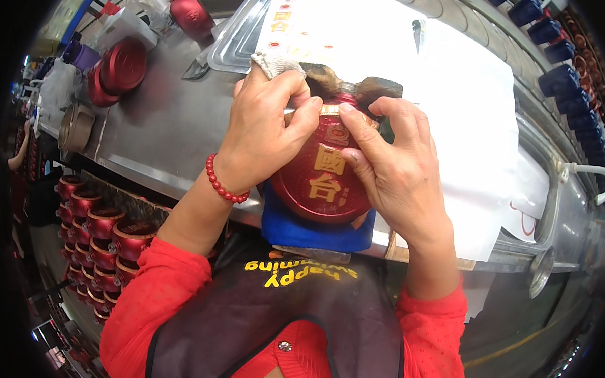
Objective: The person applies gold decorative stickers to the bottom of red ceramic jars, then wraps a gold ribbon around the rim and smooths it with a green tool. They repeat this process on multiple jars, placing finished items on a nearby tray.
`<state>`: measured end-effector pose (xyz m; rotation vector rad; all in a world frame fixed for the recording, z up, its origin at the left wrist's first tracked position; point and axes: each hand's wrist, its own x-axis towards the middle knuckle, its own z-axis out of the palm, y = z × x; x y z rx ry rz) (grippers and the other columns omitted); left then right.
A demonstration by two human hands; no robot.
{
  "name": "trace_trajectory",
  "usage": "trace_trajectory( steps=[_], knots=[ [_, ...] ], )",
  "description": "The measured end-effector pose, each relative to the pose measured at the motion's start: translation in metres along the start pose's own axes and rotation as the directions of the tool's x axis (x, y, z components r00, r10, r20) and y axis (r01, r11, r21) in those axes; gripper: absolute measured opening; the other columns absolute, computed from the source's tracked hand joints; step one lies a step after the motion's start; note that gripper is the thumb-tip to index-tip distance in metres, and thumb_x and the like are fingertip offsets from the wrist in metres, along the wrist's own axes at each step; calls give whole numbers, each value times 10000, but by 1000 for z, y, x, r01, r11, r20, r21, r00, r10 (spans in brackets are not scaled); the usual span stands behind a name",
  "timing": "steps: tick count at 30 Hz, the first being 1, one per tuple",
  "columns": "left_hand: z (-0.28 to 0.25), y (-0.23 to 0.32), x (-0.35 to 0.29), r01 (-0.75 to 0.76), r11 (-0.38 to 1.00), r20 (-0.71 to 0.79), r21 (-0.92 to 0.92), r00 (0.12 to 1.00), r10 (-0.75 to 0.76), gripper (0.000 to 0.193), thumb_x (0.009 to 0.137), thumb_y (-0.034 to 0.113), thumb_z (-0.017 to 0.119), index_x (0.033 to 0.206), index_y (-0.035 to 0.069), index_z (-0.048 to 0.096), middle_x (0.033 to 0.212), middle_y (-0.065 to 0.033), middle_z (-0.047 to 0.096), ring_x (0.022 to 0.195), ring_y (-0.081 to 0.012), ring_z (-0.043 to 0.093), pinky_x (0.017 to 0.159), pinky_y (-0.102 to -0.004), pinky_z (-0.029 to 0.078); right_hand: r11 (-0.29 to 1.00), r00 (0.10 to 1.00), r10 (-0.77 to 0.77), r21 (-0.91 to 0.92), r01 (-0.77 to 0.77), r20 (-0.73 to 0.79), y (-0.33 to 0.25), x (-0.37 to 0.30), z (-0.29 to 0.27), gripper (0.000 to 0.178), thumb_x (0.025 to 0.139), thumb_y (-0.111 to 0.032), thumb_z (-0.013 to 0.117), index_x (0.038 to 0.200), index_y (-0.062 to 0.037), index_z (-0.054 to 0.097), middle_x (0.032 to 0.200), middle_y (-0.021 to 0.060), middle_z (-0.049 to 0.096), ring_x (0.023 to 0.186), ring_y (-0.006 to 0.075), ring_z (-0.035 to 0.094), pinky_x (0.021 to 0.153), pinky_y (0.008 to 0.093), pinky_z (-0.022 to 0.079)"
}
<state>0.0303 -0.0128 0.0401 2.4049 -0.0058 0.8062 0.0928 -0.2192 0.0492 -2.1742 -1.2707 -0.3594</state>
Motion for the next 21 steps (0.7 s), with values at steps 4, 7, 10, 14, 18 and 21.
trace_trajectory(
  steps=[4,7,10,14,18,21],
  knots=[
    [-2,-7,-7,133,976,32,-175,991,-129,280,906,258,735,787,37,613,785,-127,603,754,-306,618,711,-424,470,1000,1000,-27,-14,27,11,-1,5,-1,405,836,-138,779,1233,-82,721,1142,133,590,1083,344,575,937,445,498],
    [-6,-16,-14,221,911,93,-347,975,-201,376,947,338,735,797,16,611,692,-111,599,711,-263,607,672,-362,484,999,999,-29,-18,30,15,-2,6,-1,398,829,-127,783,1220,-79,724,1141,130,593,1091,345,576,944,444,497],
    [-16,-24,-20,219,898,125,-382,975,-184,347,940,317,739,807,16,629,692,-112,608,702,-231,586,653,-354,474,999,999,-24,-24,24,22,-2,5,0,396,821,-114,788,1211,-76,725,1142,130,596,1106,348,575,949,445,498],
    [-30,-26,-25,277,903,239,-329,949,-204,310,940,272,723,780,19,640,688,-114,642,704,-189,583,640,-341,467,1000,999,-3,-20,4,34,-3,4,1,395,818,-98,790,1207,-71,724,1145,129,599,1123,352,575,952,448,502],
    [-42,-18,-28,601,691,492,-403,778,-390,287,973,227,686,795,11,626,738,-99,621,692,-155,571,627,-319,456,1000,999,9,-19,-8,33,-4,3,2,385,819,-90,789,1198,-65,723,1147,127,599,1127,355,575,951,450,504],
    [-56,-10,-32,553,767,517,-326,783,-345,240,1024,178,636,872,-6,617,825,-70,593,704,-110,566,633,-282,449,1000,999,8,-9,-8,34,-3,3,2,381,820,-89,789,1194,-61,722,1150,129,598,1128,355,574,949,449,504]
  ],
)
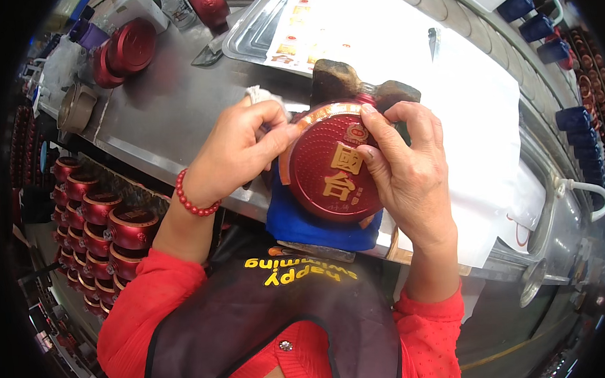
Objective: The person applies gold decorative stickers to the bottom of red ceramic jars, then wraps a gold ribbon around the rim and smooths it with a green tool. They repeat this process on multiple jars, placing finished items on a nearby tray.
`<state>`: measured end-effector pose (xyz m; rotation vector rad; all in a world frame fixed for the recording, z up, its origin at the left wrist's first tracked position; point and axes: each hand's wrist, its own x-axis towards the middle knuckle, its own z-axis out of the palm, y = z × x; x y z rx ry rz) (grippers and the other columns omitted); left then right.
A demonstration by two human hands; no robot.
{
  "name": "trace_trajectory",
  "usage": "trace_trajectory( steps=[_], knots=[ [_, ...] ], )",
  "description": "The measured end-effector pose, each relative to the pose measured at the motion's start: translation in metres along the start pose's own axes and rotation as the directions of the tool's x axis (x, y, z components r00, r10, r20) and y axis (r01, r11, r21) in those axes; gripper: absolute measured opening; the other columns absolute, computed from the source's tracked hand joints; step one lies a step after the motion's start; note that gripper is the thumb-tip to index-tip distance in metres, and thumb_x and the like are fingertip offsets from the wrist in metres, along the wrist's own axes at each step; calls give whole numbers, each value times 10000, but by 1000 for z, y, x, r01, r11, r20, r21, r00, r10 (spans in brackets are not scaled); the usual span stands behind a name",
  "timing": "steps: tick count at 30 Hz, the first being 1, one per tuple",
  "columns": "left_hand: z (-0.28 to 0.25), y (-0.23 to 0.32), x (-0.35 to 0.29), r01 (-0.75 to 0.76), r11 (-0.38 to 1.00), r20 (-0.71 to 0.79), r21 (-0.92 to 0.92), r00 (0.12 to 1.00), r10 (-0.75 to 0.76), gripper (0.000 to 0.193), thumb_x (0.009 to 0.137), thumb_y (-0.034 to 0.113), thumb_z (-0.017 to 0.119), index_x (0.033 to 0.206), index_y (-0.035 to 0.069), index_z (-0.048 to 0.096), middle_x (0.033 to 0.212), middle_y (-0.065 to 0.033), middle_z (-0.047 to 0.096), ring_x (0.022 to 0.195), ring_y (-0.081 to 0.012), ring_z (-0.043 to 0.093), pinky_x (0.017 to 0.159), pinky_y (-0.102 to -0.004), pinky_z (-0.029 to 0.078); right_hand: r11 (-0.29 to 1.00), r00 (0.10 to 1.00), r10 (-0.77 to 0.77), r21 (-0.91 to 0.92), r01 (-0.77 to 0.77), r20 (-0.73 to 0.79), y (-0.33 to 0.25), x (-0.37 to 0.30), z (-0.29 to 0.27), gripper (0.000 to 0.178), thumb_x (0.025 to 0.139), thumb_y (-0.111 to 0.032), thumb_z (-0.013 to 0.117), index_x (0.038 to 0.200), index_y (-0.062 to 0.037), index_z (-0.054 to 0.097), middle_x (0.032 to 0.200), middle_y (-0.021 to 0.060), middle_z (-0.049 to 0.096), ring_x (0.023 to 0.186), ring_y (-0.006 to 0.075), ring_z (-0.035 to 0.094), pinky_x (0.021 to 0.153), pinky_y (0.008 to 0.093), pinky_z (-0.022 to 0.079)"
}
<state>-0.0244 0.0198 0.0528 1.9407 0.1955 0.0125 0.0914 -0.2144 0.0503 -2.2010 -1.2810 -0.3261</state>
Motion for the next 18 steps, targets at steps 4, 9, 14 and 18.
trace_trajectory(
  steps=[4,9,14,18],
  knots=[
    [1,1,8,-239,954,-204,181,940,275,279,1054,242,597,918,-2,615,860,-69,601,791,-129,572,716,-291,458,1000,1000,-8,-3,8,0,1,1,-1,381,821,-83,787,1195,-58,720,1155,130,594,1122,354,571,940,447,506],
    [34,-17,46,-334,936,-296,114,888,353,312,949,329,726,902,32,642,891,-173,632,950,-322,561,861,-416,462,1000,1000,-7,-7,7,3,0,0,-1,375,820,-81,787,1189,-58,721,1152,130,591,1108,351,570,932,447,505],
    [40,-27,50,-288,955,-325,66,899,293,312,922,337,747,905,46,634,926,-182,603,939,-334,541,874,-437,450,1000,1000,5,4,-5,-7,0,0,1,375,818,-80,788,1187,-57,724,1155,129,589,1107,347,570,934,447,503],
    [40,-26,49,-207,978,-289,-28,938,191,289,945,312,729,897,45,630,935,-165,601,934,-286,545,867,-402,456,1000,1000,4,-2,-4,-12,0,0,2,382,813,-77,790,1189,-56,724,1152,129,590,1106,346,572,935,446,503]
  ],
)
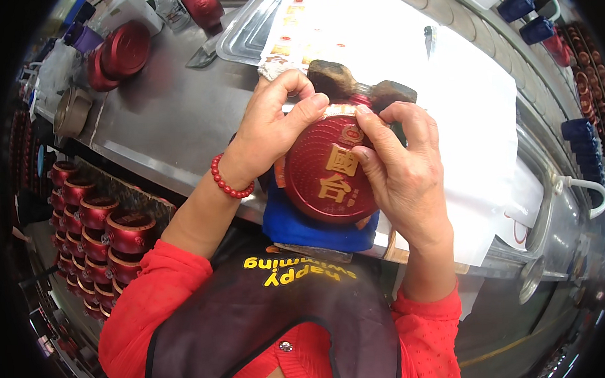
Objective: The person applies gold decorative stickers to the bottom of red ceramic jars, then wraps a gold ribbon around the rim and smooths it with a green tool. They repeat this process on multiple jars, placing finished items on a nearby tray.
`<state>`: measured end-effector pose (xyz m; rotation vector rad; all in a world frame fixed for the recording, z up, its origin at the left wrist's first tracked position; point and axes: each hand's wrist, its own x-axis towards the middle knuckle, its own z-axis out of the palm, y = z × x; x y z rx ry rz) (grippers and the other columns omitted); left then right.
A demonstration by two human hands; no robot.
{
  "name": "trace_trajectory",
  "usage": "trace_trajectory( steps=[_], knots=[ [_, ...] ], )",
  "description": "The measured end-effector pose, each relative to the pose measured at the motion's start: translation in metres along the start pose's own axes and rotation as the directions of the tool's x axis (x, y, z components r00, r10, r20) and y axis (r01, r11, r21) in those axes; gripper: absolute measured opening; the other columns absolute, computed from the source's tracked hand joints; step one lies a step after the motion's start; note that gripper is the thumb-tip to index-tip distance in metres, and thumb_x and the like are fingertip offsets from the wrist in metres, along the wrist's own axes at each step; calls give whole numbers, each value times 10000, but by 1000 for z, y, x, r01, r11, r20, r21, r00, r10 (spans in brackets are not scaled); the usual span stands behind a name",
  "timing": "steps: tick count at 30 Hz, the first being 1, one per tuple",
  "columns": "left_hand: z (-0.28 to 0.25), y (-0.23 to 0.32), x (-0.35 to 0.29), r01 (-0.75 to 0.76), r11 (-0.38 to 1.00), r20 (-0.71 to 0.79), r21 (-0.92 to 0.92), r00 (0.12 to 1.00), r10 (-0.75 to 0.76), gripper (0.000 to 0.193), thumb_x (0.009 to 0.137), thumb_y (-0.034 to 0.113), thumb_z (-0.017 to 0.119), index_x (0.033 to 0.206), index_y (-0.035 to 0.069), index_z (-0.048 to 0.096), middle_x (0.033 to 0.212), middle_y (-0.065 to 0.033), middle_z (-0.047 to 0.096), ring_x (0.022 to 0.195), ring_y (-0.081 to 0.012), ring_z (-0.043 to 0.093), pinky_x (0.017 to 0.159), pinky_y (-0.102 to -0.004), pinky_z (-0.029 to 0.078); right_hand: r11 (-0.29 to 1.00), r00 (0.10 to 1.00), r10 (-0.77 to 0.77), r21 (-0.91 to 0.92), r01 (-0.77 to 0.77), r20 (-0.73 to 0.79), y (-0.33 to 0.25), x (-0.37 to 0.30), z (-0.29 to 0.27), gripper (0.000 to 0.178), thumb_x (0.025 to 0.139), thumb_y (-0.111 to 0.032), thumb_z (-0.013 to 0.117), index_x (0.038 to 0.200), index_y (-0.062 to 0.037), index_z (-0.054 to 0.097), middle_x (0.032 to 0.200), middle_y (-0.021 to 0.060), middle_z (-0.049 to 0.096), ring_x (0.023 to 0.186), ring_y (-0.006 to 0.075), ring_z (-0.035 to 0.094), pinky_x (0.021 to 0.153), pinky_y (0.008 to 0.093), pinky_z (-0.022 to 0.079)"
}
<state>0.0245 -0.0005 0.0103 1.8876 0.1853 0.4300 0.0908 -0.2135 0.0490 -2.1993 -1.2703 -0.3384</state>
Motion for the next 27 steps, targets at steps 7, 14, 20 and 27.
trace_trajectory(
  steps=[7,14,20,27],
  knots=[
    [-7,-10,-21,180,789,183,-587,979,-87,228,1086,281,568,1106,55,582,1084,-1,573,1005,-55,525,903,-250,463,1000,1000,13,13,-13,23,1,1,-2,403,810,-60,787,1208,-57,720,1156,129,597,1118,342,576,955,439,497],
    [-4,-18,-56,226,692,246,-686,967,-71,493,1050,260,619,1435,50,393,1345,-98,553,1250,-153,539,1086,-323,436,998,999,37,39,-39,34,-1,-1,-1,429,844,-65,773,1268,-64,709,1181,144,592,1123,327,578,966,427,495],
    [4,-16,-61,215,679,209,-702,974,-92,540,1040,237,636,1463,46,358,1408,-112,517,1287,-152,526,1088,-321,443,997,997,53,54,-56,48,-3,-2,-1,415,870,-82,761,1280,-56,703,1180,149,595,1124,320,579,966,422,495],
    [1,-17,-72,175,645,209,-744,978,-24,652,1066,302,566,1560,8,259,1520,-119,415,1378,-183,451,1161,-348,362,997,996,55,43,-58,67,-4,-1,-3,415,878,-82,755,1288,-49,698,1182,156,598,1119,321,580,963,417,497]
  ],
)
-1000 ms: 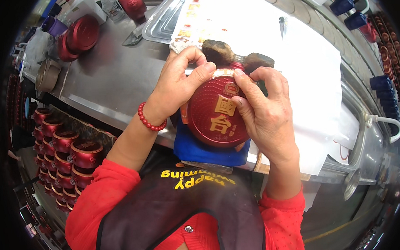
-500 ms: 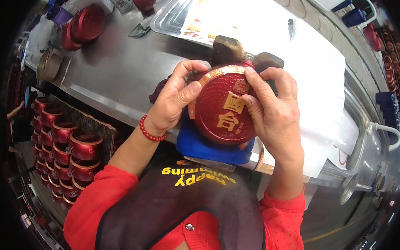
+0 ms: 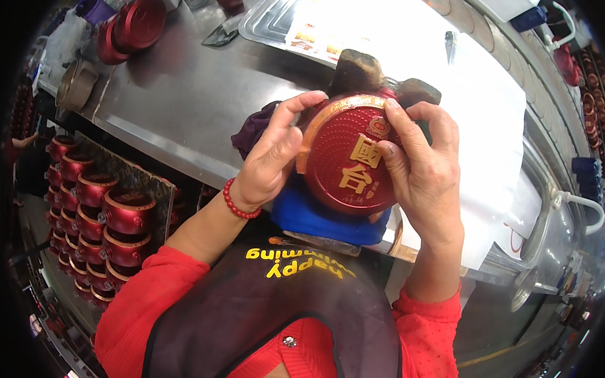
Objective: The person applies gold decorative stickers to the bottom of red ceramic jars, then wraps a gold ribbon around the rim and smooths it with a green tool. They repeat this process on multiple jars, placing finished items on a nearby tray.
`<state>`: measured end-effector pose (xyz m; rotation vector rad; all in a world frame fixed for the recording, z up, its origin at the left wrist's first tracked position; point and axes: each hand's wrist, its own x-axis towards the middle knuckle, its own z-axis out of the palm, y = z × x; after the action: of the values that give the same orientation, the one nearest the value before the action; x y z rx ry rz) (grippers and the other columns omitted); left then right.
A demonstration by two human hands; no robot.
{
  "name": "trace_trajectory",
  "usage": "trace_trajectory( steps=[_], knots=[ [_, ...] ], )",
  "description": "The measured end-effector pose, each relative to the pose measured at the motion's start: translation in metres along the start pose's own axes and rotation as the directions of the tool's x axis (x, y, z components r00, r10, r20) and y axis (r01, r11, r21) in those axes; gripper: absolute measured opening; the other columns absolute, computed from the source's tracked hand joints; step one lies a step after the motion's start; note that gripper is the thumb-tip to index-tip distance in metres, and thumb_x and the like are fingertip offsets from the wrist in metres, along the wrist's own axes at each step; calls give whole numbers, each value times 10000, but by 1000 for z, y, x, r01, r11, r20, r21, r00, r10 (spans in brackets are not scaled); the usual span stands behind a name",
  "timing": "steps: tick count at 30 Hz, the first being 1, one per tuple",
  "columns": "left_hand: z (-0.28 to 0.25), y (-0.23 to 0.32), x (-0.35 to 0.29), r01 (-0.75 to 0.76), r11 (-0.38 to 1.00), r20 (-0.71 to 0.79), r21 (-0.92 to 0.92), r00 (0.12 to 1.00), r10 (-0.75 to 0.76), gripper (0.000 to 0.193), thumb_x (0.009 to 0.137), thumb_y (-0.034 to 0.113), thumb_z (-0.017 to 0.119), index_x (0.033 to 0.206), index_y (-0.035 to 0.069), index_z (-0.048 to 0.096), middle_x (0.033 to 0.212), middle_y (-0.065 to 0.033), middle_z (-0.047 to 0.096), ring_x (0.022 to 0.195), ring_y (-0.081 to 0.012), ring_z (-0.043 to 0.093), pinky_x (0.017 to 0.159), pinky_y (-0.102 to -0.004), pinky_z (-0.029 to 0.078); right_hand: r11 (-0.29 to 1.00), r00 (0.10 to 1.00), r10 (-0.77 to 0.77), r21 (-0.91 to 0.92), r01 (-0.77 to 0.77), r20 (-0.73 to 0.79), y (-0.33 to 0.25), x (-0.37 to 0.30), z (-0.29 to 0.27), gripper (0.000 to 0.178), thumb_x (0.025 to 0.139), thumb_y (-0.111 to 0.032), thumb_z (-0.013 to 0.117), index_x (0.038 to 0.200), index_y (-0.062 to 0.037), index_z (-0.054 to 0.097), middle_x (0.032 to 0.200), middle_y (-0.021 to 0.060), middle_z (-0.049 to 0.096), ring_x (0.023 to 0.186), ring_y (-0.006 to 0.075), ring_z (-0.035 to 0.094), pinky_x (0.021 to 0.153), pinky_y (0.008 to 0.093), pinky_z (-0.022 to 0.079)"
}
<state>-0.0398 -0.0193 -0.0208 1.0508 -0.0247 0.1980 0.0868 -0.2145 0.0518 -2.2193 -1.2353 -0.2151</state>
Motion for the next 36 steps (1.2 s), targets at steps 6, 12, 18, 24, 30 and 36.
trace_trajectory(
  steps=[6,12,18,24,30,36],
  knots=[
    [-8,-10,-10,-86,962,45,261,996,77,741,1046,223,592,1615,-4,175,1597,-135,338,1471,-216,344,1223,-376,266,1000,1000,-8,0,8,-11,1,0,1,416,879,-77,753,1291,-47,696,1173,161,603,1115,321,582,960,416,498],
    [-3,-18,-14,-118,962,-10,247,992,125,801,1005,295,684,1592,-30,248,1619,-168,326,1517,-263,280,1249,-396,183,1000,1000,-23,-17,23,-15,1,0,2,403,888,-87,752,1284,-44,694,1166,162,606,1100,327,590,952,419,500],
    [-7,-20,-16,-168,932,21,320,985,170,833,1012,356,670,1602,-28,226,1636,-175,300,1529,-271,257,1252,-400,176,998,999,-44,-46,44,-19,0,0,1,392,895,-104,750,1279,-44,696,1168,159,607,1096,326,591,947,420,502],
    [-13,-21,-18,-170,933,64,317,985,157,848,1023,360,653,1620,-22,188,1663,-176,255,1556,-270,208,1259,-398,154,999,999,-26,-43,26,-20,0,-1,1,378,909,-123,746,1278,-51,698,1166,152,610,1097,320,589,948,415,502],
    [-9,-22,-18,-182,922,62,343,983,171,871,1010,354,676,1621,-21,182,1661,-182,250,1557,-274,206,1261,-398,149,998,999,-38,-51,37,-19,1,-1,2,384,913,-139,748,1286,-59,698,1163,148,611,1099,314,588,944,410,504],
    [-12,-22,-16,-204,900,91,385,979,182,848,1031,303,636,1621,-41,133,1647,-164,256,1523,-252,253,1252,-395,191,997,998,-59,-48,57,-32,2,0,3,387,913,-139,748,1288,-56,698,1156,144,609,1089,310,588,939,405,505]
  ],
)
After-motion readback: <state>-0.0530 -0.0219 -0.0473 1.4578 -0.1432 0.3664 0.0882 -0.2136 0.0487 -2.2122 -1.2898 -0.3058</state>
